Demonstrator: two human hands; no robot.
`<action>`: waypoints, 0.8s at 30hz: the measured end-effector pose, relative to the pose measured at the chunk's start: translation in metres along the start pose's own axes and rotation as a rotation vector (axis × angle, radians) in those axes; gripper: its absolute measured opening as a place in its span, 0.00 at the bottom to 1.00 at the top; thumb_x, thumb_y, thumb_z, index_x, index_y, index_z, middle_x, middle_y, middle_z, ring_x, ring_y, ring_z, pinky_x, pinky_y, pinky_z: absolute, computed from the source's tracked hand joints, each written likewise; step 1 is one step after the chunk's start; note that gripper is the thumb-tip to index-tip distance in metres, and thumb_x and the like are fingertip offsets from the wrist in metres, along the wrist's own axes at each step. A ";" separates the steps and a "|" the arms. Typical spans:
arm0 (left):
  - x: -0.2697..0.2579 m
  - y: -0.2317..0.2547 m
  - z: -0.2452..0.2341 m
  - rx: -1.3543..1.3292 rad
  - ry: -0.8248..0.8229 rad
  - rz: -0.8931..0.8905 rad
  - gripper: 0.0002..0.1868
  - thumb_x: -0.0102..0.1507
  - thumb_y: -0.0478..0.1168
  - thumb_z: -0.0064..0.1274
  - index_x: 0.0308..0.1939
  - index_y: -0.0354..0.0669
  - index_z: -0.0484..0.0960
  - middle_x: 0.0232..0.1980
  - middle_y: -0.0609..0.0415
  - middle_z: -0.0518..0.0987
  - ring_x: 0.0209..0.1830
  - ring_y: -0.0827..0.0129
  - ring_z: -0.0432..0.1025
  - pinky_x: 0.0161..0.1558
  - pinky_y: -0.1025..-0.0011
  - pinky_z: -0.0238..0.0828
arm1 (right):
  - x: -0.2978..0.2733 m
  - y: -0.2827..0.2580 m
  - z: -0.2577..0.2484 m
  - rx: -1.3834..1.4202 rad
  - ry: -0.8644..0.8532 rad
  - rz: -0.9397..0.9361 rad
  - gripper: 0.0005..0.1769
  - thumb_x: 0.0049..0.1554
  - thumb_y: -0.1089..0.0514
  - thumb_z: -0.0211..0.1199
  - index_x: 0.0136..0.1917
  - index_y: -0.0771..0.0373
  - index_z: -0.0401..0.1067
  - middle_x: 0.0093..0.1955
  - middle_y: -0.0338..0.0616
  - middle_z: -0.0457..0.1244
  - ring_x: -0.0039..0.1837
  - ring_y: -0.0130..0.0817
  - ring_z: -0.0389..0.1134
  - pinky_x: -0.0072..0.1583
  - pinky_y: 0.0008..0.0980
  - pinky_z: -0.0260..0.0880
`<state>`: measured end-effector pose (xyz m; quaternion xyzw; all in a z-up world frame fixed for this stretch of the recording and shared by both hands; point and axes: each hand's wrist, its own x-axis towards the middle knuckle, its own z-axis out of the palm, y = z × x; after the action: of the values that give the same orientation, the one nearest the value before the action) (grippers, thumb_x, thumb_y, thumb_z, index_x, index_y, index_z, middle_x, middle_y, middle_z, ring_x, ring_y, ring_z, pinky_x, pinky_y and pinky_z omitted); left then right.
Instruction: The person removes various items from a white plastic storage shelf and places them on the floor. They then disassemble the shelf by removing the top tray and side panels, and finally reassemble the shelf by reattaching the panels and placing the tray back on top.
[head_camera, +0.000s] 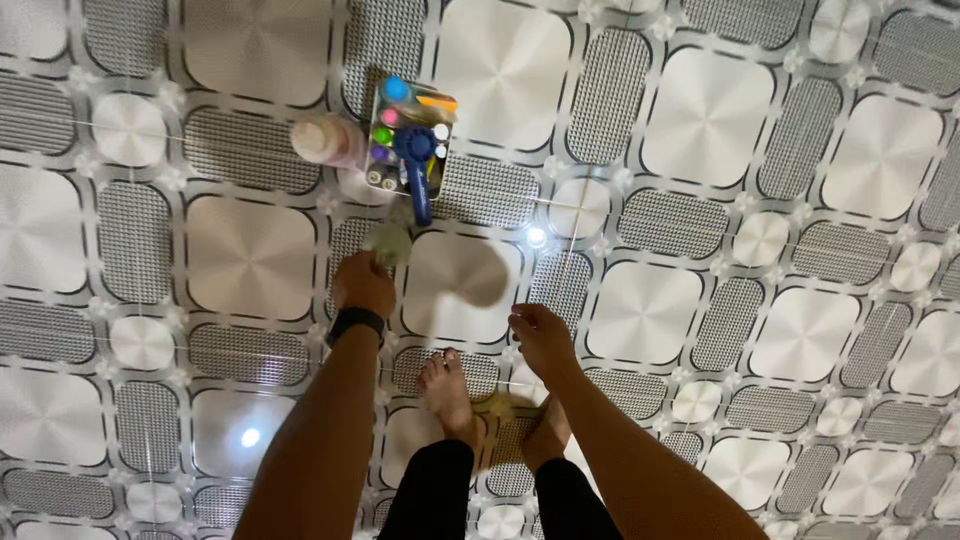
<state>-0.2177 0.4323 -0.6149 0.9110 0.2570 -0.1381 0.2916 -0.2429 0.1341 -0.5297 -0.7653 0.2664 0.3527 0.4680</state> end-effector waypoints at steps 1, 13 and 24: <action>0.004 -0.004 0.005 0.000 0.022 0.006 0.12 0.64 0.41 0.50 0.44 0.39 0.84 0.44 0.37 0.82 0.46 0.41 0.75 0.49 0.48 0.72 | 0.003 0.006 0.001 0.034 -0.002 0.013 0.21 0.58 0.53 0.62 0.62 0.63 0.75 0.45 0.40 0.70 0.44 0.28 0.70 0.44 0.30 0.72; 0.018 0.004 -0.005 -0.072 -0.128 -0.085 0.19 0.66 0.38 0.47 0.61 0.40 0.76 0.57 0.38 0.79 0.57 0.44 0.73 0.57 0.53 0.71 | 0.003 -0.005 -0.003 0.149 -0.001 0.045 0.21 0.58 0.53 0.62 0.62 0.62 0.74 0.47 0.40 0.70 0.45 0.26 0.70 0.47 0.30 0.72; -0.055 0.045 -0.020 0.180 -0.073 0.110 0.53 0.60 0.55 0.60 0.76 0.27 0.50 0.79 0.28 0.51 0.80 0.39 0.46 0.77 0.53 0.42 | -0.043 0.001 -0.064 0.071 0.237 -0.086 0.23 0.56 0.51 0.65 0.63 0.61 0.75 0.51 0.45 0.73 0.50 0.33 0.74 0.53 0.31 0.73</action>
<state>-0.2367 0.3917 -0.5562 0.9405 0.1823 -0.1776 0.2251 -0.2515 0.0792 -0.4764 -0.7953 0.2989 0.2299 0.4747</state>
